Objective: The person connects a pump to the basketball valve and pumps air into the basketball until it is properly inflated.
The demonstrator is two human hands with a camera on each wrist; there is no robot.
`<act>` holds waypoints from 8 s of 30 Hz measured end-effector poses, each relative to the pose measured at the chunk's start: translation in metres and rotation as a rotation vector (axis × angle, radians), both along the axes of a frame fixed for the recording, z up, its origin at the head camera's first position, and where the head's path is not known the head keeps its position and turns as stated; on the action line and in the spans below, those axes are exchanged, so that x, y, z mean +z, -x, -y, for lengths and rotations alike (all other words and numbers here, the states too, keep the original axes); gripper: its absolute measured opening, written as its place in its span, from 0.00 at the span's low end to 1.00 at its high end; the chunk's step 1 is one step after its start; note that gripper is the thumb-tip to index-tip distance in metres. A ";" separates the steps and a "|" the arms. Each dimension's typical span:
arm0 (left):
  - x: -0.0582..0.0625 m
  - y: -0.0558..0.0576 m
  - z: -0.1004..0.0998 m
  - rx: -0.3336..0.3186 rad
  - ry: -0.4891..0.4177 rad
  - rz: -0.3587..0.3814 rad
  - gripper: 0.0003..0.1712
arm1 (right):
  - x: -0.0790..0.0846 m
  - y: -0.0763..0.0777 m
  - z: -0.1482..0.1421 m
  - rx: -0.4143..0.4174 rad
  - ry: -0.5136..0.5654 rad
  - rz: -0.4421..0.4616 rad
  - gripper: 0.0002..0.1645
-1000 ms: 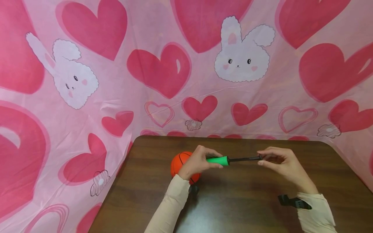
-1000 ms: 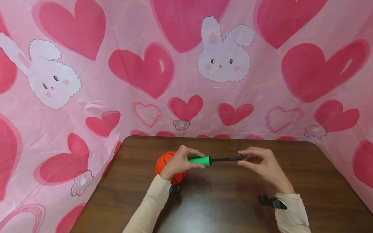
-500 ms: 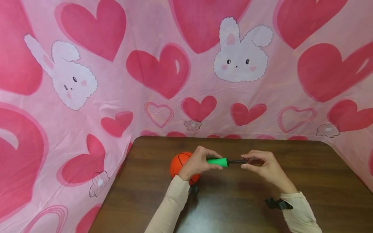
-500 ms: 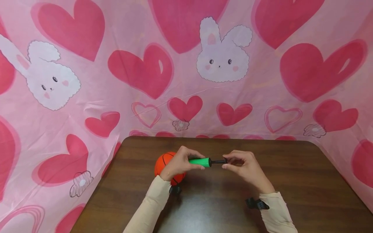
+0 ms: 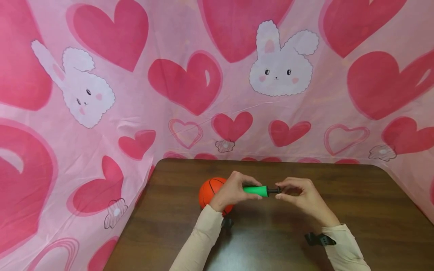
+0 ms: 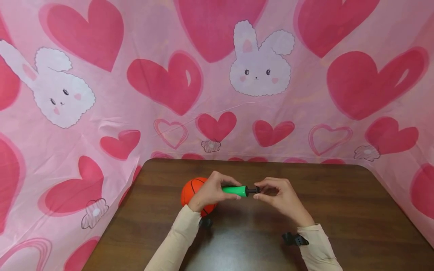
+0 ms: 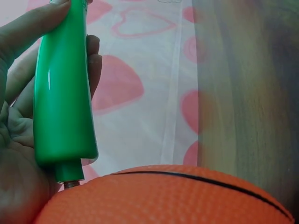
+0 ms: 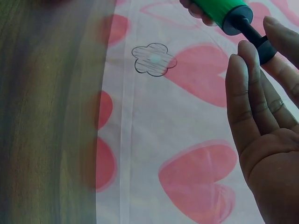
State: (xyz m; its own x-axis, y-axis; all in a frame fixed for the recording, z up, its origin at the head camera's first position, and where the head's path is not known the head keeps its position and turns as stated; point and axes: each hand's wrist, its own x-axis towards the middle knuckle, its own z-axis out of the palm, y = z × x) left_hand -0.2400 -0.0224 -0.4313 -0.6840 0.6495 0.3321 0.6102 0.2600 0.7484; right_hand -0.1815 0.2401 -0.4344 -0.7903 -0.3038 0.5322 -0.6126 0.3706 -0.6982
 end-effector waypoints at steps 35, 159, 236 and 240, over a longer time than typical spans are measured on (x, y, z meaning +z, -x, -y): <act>0.002 0.007 0.008 0.041 -0.032 0.070 0.17 | 0.032 -0.010 -0.052 -0.071 0.045 -0.047 0.23; -0.026 -0.003 0.086 0.310 0.140 -0.105 0.32 | -0.021 0.022 -0.023 -0.062 -0.205 0.304 0.26; -0.032 -0.004 0.071 0.262 0.174 -0.146 0.25 | -0.020 0.053 0.080 0.022 -0.438 0.065 0.14; -0.031 -0.004 0.071 0.259 0.189 -0.150 0.25 | -0.022 0.053 0.078 0.028 -0.431 0.042 0.14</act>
